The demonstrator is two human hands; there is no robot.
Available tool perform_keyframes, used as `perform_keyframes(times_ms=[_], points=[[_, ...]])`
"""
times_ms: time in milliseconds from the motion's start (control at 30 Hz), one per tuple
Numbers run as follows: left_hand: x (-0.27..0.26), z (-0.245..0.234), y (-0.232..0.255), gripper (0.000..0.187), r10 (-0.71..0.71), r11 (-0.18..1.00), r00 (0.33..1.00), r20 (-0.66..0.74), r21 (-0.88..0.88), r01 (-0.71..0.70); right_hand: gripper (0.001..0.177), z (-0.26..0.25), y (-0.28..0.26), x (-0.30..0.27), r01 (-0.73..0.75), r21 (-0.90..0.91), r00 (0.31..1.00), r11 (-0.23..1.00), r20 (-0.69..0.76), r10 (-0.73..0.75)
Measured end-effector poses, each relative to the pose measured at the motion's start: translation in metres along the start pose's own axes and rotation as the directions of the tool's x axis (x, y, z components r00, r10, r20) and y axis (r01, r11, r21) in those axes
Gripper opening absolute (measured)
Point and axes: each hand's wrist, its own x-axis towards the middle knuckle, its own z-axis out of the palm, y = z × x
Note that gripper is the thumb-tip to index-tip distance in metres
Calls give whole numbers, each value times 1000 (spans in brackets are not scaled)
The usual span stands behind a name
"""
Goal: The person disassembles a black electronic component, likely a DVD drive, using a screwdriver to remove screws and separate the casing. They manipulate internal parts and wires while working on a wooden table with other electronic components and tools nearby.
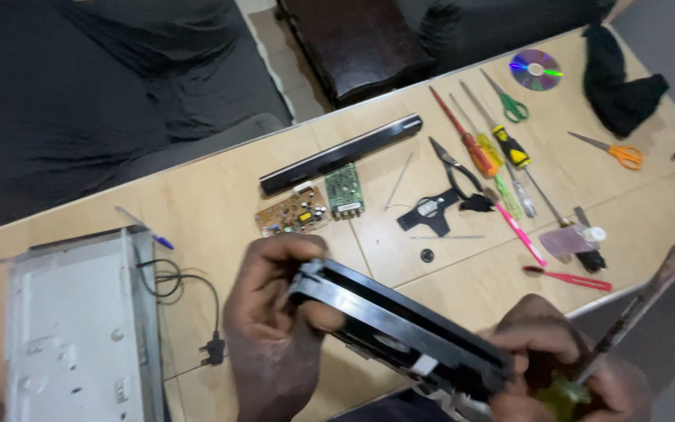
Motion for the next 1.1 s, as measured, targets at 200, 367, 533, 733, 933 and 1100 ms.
perform_keyframes(times_ms=[200,367,533,733,933,1100], points=[[4,1,5,39,-63,987,971,231,162,26,37,51,-19,10,-278,-586,958,761,-220,181],[6,-2,-3,33,-29,961,950,310,270,-59,32,70,-29,29,-718,-383,691,582,-498,525],[10,-1,-6,30,-74,952,931,358,304,-42,35,62,-20,44,-785,-253,619,565,-361,698],[10,-1,-8,23,-26,939,930,367,329,-103,36,51,-17,58,-789,-277,603,548,-186,776],[7,-6,-19,24,-49,972,923,380,231,-43,22,58,-4,54,-787,-132,616,603,-89,783],[11,-10,-26,27,-50,977,918,392,208,-36,24,61,-8,58,-799,-103,600,592,-94,794]])
